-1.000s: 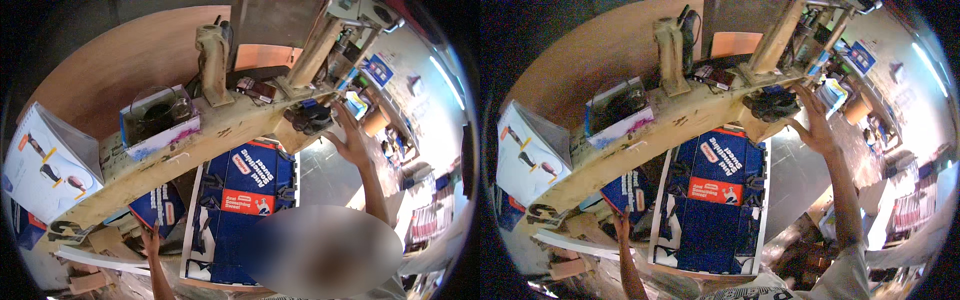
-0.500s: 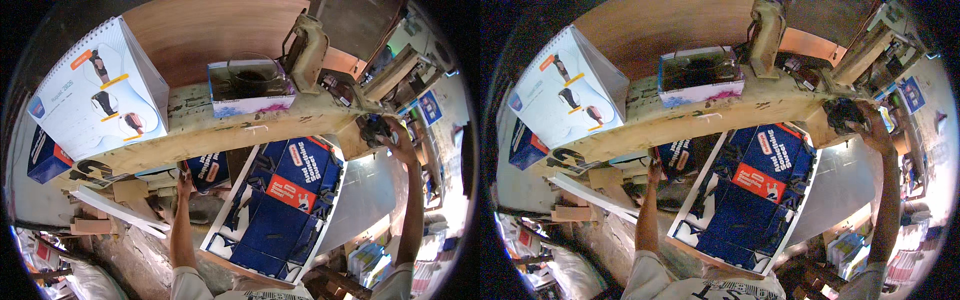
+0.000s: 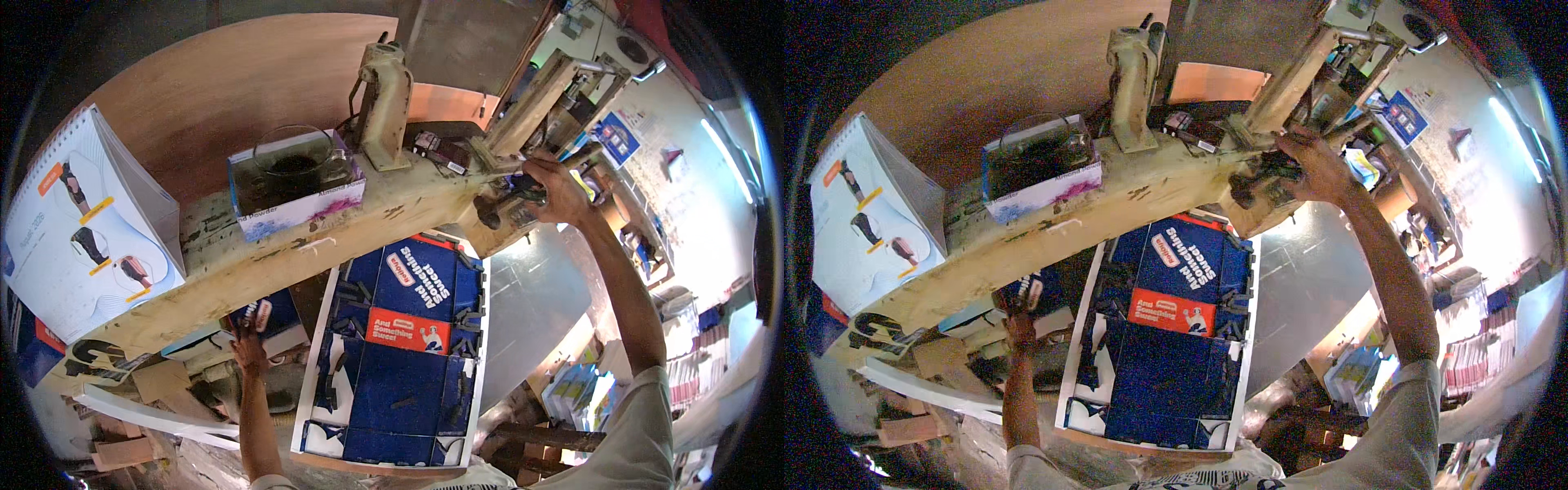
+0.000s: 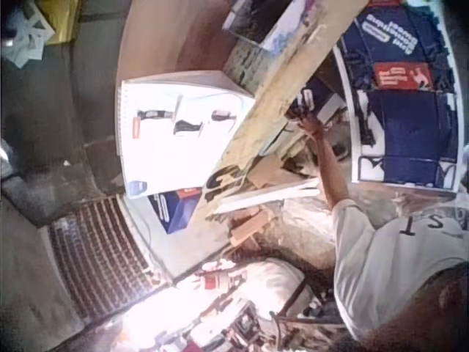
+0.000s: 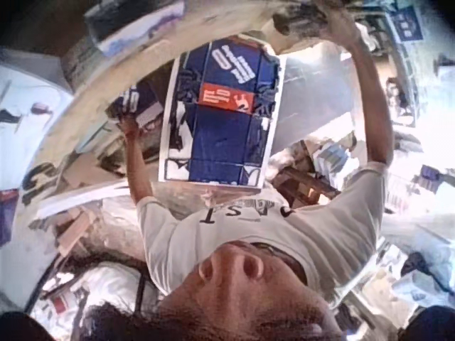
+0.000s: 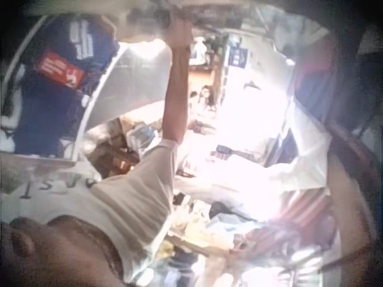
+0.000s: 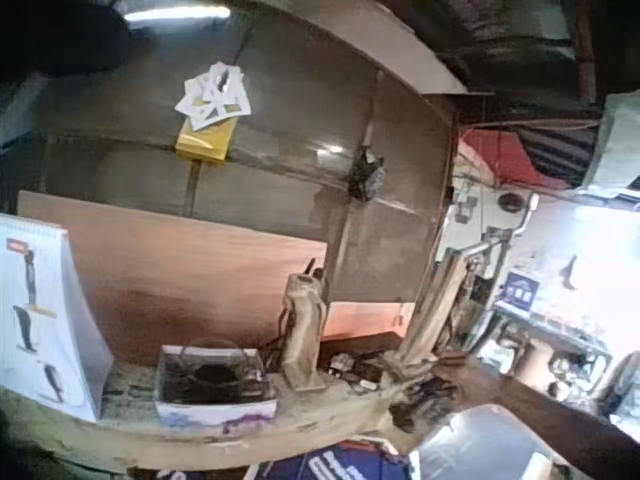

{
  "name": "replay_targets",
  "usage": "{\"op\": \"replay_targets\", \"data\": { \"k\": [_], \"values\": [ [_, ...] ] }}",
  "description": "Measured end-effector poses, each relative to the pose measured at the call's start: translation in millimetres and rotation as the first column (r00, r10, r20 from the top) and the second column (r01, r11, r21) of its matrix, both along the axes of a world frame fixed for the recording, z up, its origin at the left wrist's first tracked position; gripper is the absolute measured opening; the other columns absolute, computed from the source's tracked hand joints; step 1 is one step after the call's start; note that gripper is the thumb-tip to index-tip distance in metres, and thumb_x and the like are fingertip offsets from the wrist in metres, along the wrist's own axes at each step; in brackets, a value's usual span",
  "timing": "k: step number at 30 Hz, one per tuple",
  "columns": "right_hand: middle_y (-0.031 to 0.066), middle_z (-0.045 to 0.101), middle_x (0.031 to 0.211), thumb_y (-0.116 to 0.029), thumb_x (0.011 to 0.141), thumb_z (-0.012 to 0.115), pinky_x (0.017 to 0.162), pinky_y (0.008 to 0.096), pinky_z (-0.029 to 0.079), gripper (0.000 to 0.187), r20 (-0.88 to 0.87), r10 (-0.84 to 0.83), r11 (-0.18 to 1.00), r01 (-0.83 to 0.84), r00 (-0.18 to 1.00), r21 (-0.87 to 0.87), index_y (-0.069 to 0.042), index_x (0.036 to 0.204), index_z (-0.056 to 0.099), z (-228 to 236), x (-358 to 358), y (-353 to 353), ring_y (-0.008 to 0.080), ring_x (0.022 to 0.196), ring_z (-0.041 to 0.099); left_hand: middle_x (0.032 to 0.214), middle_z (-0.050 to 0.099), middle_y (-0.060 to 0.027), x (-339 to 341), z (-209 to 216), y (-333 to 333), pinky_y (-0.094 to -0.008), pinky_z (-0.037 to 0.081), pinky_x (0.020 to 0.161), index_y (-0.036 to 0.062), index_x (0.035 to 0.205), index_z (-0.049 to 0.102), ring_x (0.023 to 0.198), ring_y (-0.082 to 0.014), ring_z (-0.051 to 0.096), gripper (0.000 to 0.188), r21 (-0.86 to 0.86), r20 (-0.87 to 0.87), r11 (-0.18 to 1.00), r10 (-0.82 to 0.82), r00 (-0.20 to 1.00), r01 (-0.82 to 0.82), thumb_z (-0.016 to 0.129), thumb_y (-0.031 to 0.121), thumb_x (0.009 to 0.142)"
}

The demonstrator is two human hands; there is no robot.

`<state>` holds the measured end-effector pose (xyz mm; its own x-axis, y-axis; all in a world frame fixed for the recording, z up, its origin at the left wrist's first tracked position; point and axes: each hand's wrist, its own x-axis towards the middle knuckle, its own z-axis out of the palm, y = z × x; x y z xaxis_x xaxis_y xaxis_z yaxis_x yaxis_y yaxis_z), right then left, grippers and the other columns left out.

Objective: The person measures a blue box with a ruler, marks it, and then assembles a larger die-cut cardboard frame by inserting smaller cardboard spacers and using a hammer and pliers to secure parts.

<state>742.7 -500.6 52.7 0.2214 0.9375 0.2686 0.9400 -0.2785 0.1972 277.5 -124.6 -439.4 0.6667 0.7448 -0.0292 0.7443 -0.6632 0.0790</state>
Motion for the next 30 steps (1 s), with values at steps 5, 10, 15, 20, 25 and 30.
{"op": "replay_targets", "data": {
  "k": [5, 10, 15, 20, 25, 30],
  "values": [
    [0.0225, 0.059, 0.107, -0.014, 0.061, 0.074, 0.090, 0.0462, 0.047, 0.053, -0.102, 0.094, 0.995, -0.096, 0.990, -0.017, 0.001, 0.109, 0.058, -6, -95, -16, 0.0423, 0.102, 0.057, 0.144, 0.045, -0.0216, 32, 61, -34, -0.0475, 0.045, 0.100, 0.0072, 0.146, 0.039, 0.133, -0.0338, 0.044, 0.071, -0.047, 0.184, 0.987, -0.143, 0.972, 0.154, 0.069, 0.012, 0.082],
    [0.0211, 0.059, 0.101, -0.022, 0.075, 0.076, 0.077, 0.0487, 0.050, 0.053, -0.465, -0.057, 0.908, -0.147, 0.884, -0.392, -0.003, 0.113, 0.046, -99, -232, 45, 0.0392, 0.090, 0.064, 0.096, 0.069, -0.0197, -46, 100, -57, -0.0375, 0.053, 0.077, -0.0011, 0.123, 0.059, 0.084, -0.0338, 0.066, 0.048, -0.430, 0.572, 0.902, 0.290, 0.767, -0.020, 0.073, 0.021, 0.082],
    [0.0258, 0.062, 0.077, -0.022, 0.079, 0.076, 0.061, 0.0456, 0.051, 0.053, -0.851, 0.063, 0.972, -0.225, 0.522, -0.066, 0.004, 0.111, 0.042, -235, -306, 188, 0.0387, 0.070, 0.066, 0.086, 0.068, -0.0073, -196, 24, -123, -0.0299, 0.050, 0.076, -0.0004, 0.106, 0.063, 0.078, -0.0179, 0.063, 0.021, -0.729, 0.644, 0.684, 0.694, 0.322, -0.016, 0.064, 0.006, 0.086],
    [0.0311, 0.044, 0.138, -0.034, 0.085, 0.066, 0.105, 0.0512, 0.039, 0.066, -0.641, 0.178, 0.980, -0.075, 0.746, 0.185, 0.004, 0.134, 0.042, -372, -328, 334, 0.0384, 0.126, 0.049, 0.097, 0.065, -0.0107, -352, -60, -305, -0.0448, 0.052, 0.082, -0.0004, 0.102, 0.062, 0.087, -0.0284, 0.063, 0.030, -0.666, 0.288, 0.620, 0.727, 0.623, -0.415, 0.066, 0.027, 0.091],
    [0.0289, 0.046, 0.135, -0.033, 0.087, 0.063, 0.104, 0.0540, 0.037, 0.058, -0.597, -0.070, 0.994, 0.106, 0.799, 0.027, 0.001, 0.131, 0.047, -402, -317, 378, 0.0389, 0.125, 0.048, 0.095, 0.063, -0.0101, -295, -13, -384, -0.0441, 0.052, 0.080, 0.0003, 0.102, 0.062, 0.085, -0.0277, 0.062, 0.032, -0.803, 0.026, 0.143, 0.978, 0.207, -0.578, 0.065, 0.030, 0.090],
    [0.0267, 0.049, 0.132, -0.032, 0.090, 0.060, 0.103, 0.0568, 0.035, 0.050, -0.576, -0.062, 0.996, 0.015, 0.815, -0.085, -0.002, 0.129, 0.051, -391, -347, 398, 0.0394, 0.123, 0.047, 0.093, 0.062, -0.0095, -243, -6, -361, -0.0433, 0.051, 0.078, 0.0011, 0.101, 0.062, 0.083, -0.0270, 0.060, 0.035, -0.824, 0.106, 0.221, 0.964, 0.242, -0.522, 0.064, 0.033, 0.089]
  ]
}}
